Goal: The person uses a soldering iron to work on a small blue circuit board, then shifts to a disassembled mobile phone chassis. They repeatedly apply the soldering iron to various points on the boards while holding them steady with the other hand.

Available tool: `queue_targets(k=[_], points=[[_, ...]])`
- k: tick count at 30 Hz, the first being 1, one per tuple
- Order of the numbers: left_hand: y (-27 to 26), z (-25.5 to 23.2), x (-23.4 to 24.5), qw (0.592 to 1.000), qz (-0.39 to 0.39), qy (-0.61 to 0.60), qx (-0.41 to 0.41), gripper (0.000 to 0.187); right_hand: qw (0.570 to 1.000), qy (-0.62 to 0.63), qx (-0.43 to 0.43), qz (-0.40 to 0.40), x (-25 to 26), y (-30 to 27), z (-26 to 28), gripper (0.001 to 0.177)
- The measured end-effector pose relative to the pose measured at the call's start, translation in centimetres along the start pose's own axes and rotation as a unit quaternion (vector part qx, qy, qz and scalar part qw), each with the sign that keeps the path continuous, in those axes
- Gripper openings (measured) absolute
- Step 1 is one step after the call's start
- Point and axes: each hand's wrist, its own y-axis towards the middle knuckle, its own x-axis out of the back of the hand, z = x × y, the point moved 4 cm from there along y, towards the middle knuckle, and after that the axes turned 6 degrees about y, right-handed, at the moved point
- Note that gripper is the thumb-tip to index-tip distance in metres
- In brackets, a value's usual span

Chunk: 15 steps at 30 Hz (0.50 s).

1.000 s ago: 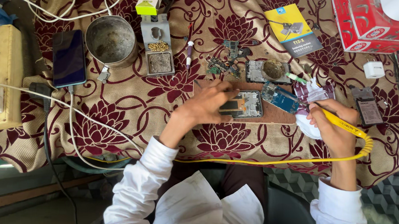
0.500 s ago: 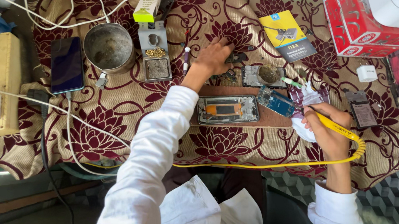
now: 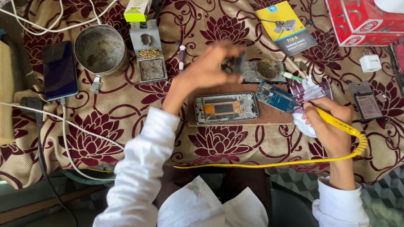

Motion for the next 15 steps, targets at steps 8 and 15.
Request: queue_targets(k=[8,15], points=[[-7.6,-4.4,-1.9,0.990,0.032,0.108,-0.079,0.085,1.000,-0.008,0.003,0.000,-0.3,-0.4,0.4,0.011],[-8.7,-4.5,-1.2,0.991,0.106,0.078,-0.039,0.071,1.000,-0.013,-0.008,-0.009,-0.3,-0.4,0.0,0.012]])
